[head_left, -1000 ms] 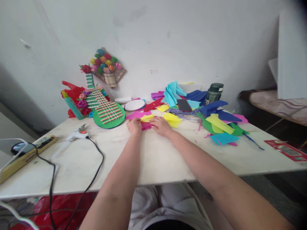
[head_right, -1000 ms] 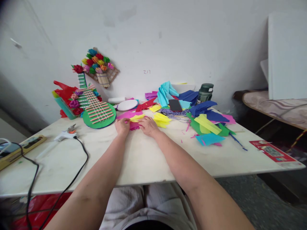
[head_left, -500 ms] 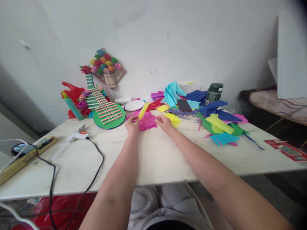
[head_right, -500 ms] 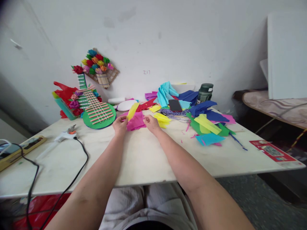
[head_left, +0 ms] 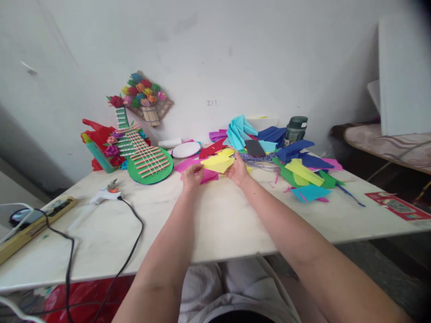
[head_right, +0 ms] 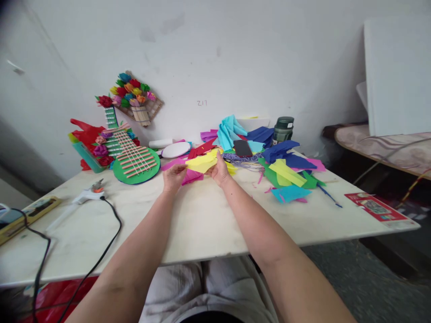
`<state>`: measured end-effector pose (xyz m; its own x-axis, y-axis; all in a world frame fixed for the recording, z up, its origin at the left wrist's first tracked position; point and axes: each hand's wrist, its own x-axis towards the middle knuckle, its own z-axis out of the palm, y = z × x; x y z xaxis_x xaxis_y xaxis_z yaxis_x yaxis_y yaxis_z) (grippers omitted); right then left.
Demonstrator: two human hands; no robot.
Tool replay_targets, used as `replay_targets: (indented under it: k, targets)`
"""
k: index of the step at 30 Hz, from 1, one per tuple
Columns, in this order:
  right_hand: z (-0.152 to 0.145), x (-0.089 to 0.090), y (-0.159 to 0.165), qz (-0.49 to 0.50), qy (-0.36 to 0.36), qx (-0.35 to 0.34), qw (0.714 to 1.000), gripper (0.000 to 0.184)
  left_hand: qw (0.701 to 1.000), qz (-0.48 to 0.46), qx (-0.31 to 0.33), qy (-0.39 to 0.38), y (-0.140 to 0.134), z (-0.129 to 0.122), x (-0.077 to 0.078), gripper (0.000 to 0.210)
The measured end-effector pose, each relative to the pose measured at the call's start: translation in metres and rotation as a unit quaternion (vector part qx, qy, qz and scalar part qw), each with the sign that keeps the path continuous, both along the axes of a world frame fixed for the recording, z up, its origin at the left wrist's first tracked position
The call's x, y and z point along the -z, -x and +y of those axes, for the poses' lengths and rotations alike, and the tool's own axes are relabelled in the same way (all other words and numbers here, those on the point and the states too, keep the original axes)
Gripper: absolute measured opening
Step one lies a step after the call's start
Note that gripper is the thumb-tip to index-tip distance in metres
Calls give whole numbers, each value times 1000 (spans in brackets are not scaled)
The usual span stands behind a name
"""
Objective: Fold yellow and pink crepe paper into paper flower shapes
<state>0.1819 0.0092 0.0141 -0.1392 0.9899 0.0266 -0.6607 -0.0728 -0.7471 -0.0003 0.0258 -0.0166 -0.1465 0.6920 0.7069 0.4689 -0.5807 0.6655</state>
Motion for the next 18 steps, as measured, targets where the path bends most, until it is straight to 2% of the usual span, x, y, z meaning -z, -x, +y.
replay_targets:
  k: [3, 6, 9, 13, 18]
  targets:
    - [6, 6, 1, -36, 34, 24, 998, 22, 1000, 3, 4, 6, -2, -3, -2, 17]
    - [12, 14, 4, -64, 42, 74, 994, 12, 999, -33, 26, 24, -6, -8, -6, 22]
    - [16, 20, 5, -94, 33, 114, 989, 12, 989, -127, 52, 52, -12, -13, -11, 23]
    - [17, 22, 4, -132, 20, 129, 983, 11, 958, -254, 108, 82, -15, -17, -17, 23]
    - [14, 22, 5, -153, -27, 77, 985, 17, 926, -329, 128, 137, -11, -19, -19, 54]
